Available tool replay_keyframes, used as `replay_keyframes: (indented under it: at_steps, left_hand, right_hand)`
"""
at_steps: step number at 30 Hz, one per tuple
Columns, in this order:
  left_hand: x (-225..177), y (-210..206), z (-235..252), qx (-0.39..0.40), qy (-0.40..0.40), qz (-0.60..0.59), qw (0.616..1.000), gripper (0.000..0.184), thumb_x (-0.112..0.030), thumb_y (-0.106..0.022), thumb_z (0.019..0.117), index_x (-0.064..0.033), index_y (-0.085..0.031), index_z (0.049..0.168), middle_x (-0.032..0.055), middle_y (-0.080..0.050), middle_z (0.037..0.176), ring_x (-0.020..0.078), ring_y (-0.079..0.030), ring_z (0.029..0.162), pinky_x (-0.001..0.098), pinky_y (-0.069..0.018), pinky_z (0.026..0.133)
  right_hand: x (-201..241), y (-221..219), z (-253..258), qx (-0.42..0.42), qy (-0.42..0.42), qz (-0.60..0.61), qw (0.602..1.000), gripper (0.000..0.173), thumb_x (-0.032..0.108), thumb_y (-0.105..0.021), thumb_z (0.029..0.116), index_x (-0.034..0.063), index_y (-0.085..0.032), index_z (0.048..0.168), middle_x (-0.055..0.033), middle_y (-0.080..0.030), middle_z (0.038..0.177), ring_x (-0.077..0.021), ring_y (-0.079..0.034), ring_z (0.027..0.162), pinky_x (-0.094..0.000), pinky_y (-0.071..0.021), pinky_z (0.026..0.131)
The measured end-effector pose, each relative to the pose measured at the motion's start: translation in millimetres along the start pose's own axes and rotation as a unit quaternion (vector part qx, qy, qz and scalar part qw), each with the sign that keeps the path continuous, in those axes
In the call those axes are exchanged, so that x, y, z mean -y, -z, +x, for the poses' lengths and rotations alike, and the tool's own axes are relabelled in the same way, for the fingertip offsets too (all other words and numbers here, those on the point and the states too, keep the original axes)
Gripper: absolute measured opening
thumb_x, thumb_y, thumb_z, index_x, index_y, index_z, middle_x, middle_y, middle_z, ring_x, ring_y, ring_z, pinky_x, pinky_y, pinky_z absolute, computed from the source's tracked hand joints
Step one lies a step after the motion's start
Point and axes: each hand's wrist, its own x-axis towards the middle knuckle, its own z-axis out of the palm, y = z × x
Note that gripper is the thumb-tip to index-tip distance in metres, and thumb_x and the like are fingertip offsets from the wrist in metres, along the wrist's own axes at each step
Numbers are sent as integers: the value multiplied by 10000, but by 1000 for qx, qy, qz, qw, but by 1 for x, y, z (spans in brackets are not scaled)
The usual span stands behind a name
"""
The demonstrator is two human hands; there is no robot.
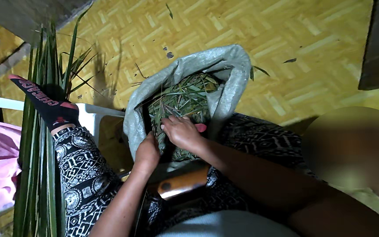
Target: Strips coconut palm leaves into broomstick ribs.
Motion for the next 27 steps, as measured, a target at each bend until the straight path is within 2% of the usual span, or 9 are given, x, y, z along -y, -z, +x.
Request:
replay_keyframes:
  at_steps: [6, 10, 13, 19, 23, 27]
  left_hand:
    - [-1, 0, -2, -5, -10, -8, 1000, 429, -181, -373, 1127, -2, -455, 1508, 224, -680, 1208, 336, -677, 1114, 501, -509, 1026]
    - [3, -1, -3, -18, -26, -21, 999, 418, -146, -390, 1115, 14, -464, 1495, 222, -683, 1181, 324, -685, 1074, 485, -521, 1006]
    - [3, 0, -4, -21, -26, -19, 999, 422, -152, -385, 1119, 7, -459, 1502, 210, -686, 1145, 307, -686, 1032, 468, -529, 981]
    - [-3, 0, -6, -7, -6, 4, 1000, 457, -169, -373, 1123, -17, -407, 1552, 231, -640, 1322, 338, -653, 1192, 495, -489, 1066]
    - [-3, -2, -11, 4, -9, 5, 1000, 456, -192, -366, 1131, -14, -417, 1548, 224, -610, 1392, 326, -618, 1277, 475, -465, 1113]
    - [0, 1, -9, 0, -22, -21, 1000, 427, -155, -372, 1124, -13, -454, 1518, 214, -662, 1266, 308, -665, 1147, 465, -502, 1045]
  right_hand:
    - [0, -1, -1, -34, 10, -28, 999, 381, 303, -463, 1103, 35, -662, 1287, -183, -682, 1083, -365, -678, 982, -540, -511, 874]
    - [2, 3, -1, -11, 0, 7, 1000, 382, 303, -457, 1108, 38, -651, 1304, -193, -682, 1124, -375, -672, 1038, -561, -492, 945]
    - [1, 3, -2, -15, 6, 15, 1000, 374, 300, -464, 1105, 42, -658, 1294, -187, -687, 1108, -373, -671, 1038, -562, -491, 934]
    - [0, -3, -2, -71, 11, -38, 997, 348, 257, -521, 1077, 29, -670, 1294, -198, -689, 1049, -385, -677, 968, -566, -502, 858]
    - [-12, 8, 8, -62, -59, 3, 996, 374, 271, -470, 1102, 39, -650, 1334, -234, -687, 1165, -418, -664, 1090, -611, -472, 942]
    - [-12, 16, 11, -44, -105, 55, 992, 390, 280, -439, 1114, 50, -637, 1360, -235, -667, 1259, -411, -640, 1179, -618, -448, 1002]
